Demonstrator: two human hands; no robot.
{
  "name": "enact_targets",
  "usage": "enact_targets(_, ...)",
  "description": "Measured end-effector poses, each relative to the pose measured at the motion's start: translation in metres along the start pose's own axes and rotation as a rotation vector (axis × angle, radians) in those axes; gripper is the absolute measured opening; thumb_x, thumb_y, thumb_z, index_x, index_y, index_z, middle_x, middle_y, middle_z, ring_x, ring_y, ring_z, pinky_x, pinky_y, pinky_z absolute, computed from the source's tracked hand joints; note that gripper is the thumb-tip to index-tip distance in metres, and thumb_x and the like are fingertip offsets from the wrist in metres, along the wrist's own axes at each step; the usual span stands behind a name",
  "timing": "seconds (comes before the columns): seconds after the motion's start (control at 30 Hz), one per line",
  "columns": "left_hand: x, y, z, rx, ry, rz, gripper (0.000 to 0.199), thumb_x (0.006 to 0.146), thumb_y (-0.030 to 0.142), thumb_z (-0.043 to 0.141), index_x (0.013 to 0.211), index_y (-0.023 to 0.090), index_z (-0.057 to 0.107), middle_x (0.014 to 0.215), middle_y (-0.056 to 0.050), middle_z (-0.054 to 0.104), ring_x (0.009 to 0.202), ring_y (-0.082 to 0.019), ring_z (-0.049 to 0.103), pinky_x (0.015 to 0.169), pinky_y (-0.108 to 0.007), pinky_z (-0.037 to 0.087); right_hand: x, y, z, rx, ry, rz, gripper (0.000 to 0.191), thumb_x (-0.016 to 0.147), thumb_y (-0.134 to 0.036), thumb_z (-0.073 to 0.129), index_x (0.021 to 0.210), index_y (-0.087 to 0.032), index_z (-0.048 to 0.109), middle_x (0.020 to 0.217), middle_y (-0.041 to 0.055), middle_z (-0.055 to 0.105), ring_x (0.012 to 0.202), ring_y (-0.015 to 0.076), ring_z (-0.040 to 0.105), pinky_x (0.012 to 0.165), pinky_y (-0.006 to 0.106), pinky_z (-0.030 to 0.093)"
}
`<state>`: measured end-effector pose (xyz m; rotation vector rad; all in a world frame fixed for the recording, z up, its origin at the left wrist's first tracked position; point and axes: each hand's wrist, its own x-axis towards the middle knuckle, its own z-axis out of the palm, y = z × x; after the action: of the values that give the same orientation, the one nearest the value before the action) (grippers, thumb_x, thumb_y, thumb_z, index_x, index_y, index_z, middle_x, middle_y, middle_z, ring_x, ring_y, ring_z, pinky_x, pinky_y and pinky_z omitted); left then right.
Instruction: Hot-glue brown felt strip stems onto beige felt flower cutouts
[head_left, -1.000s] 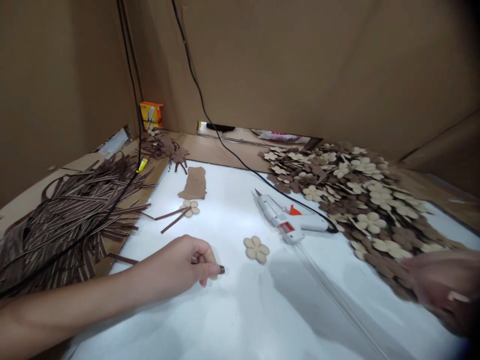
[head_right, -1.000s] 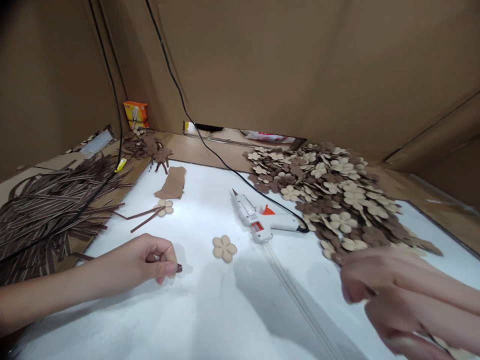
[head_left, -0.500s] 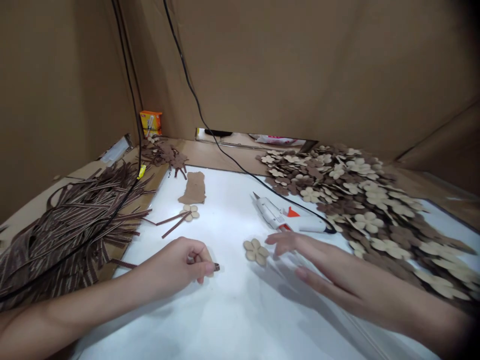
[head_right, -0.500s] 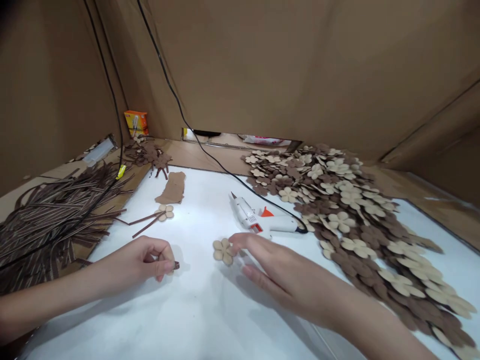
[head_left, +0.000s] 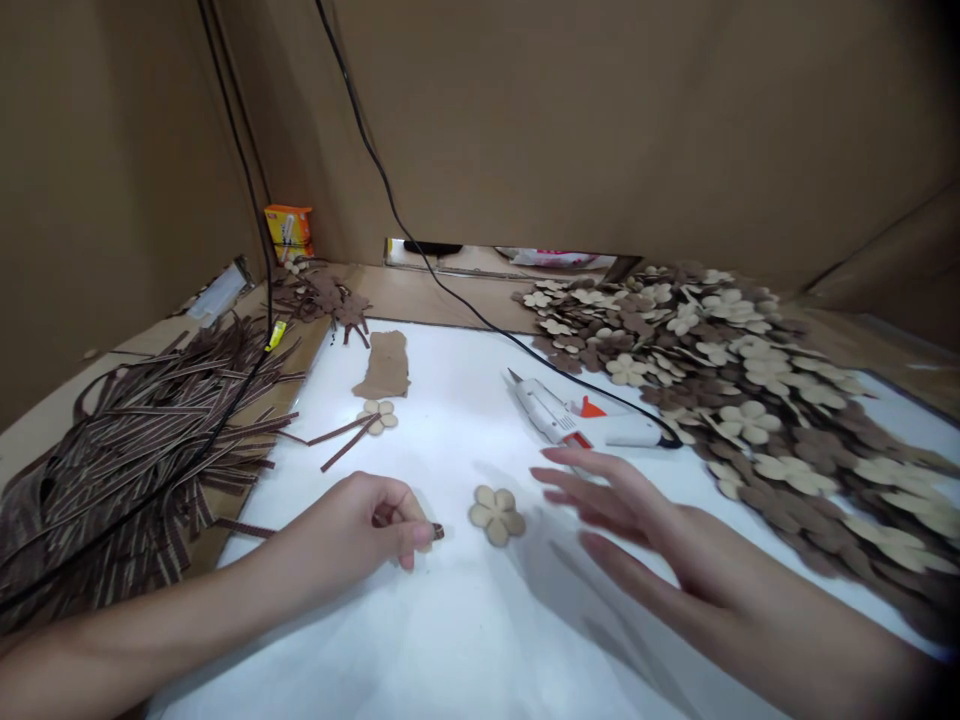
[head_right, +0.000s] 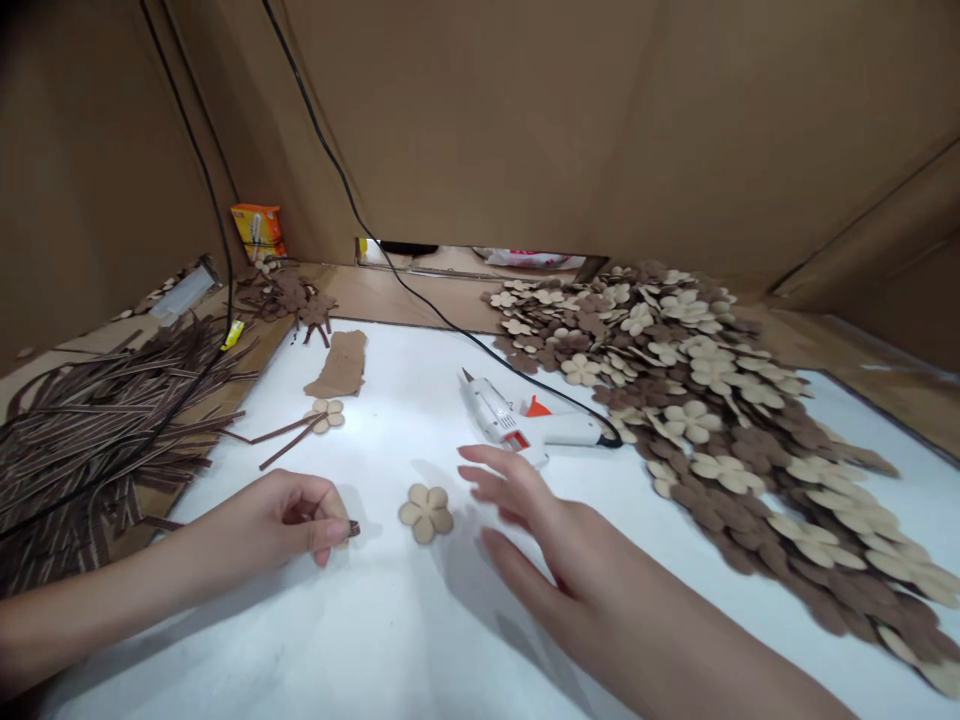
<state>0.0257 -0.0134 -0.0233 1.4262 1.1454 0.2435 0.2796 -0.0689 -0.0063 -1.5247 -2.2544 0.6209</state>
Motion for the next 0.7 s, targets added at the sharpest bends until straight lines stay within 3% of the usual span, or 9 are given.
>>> enact_targets(0.13, 0.007, 0.004, 0.008, -0.044, -0.001, 0.005, 0.021, 0.073, 0.033, 0.057, 0.064, 0.014, 0.058, 0.056, 0.002, 0.055, 0.053, -0.009, 0.039, 0.050, -0.022, 0.025, 0.025, 0.014, 0.003, -0.159, -0.064, -0.193, 0.034, 0.089, -0.024, 0.043, 0.122, -0.026, 0.047, 0.123, 0.0084, 0.053, 0.111, 0.0208, 0.052, 0.090, 0.036, 0.048)
enact_targets(0.27, 0.013, 0.013, 0.019, -0.055, -0.010, -0.058, 0.022, 0.073, 0.034, 0.056, 0.064, 0.014, 0.058, 0.056, 0.001, 0.057, 0.047, -0.007, 0.035, 0.045, -0.022, 0.021, 0.039, 0.021, 0.011, -0.160, -0.097, -0.324, 0.029, 0.089, -0.021, 0.043, 0.115, -0.025, 0.054, 0.103, 0.0070, 0.057, 0.097, 0.0179, 0.054, 0.079, 0.031, 0.049)
enact_targets(0.53, 0.026, 0.017, 0.016, 0.067, 0.027, -0.095, 0.020, 0.070, 0.034, 0.058, 0.064, 0.015, 0.060, 0.054, 0.003, 0.055, 0.046, -0.008, 0.037, 0.044, -0.021, 0.025, 0.037, 0.016, 0.021, -0.114, -0.043, -0.311, 0.020, 0.086, -0.019, 0.050, 0.103, -0.020, 0.059, 0.094, 0.0056, 0.059, 0.090, 0.0197, 0.052, 0.076, 0.033, 0.046)
enact_targets(0.7, 0.033, 0.022, 0.007, 0.170, -0.079, -0.074, 0.017, 0.069, 0.032, 0.058, 0.061, 0.016, 0.060, 0.055, 0.002, 0.058, 0.053, -0.011, 0.048, 0.052, -0.022, 0.034, 0.036, 0.011, 0.022, -0.130, -0.022, -0.294, 0.023, 0.087, -0.019, 0.048, 0.106, -0.025, 0.060, 0.093, 0.0049, 0.060, 0.087, 0.0206, 0.053, 0.076, 0.037, 0.044)
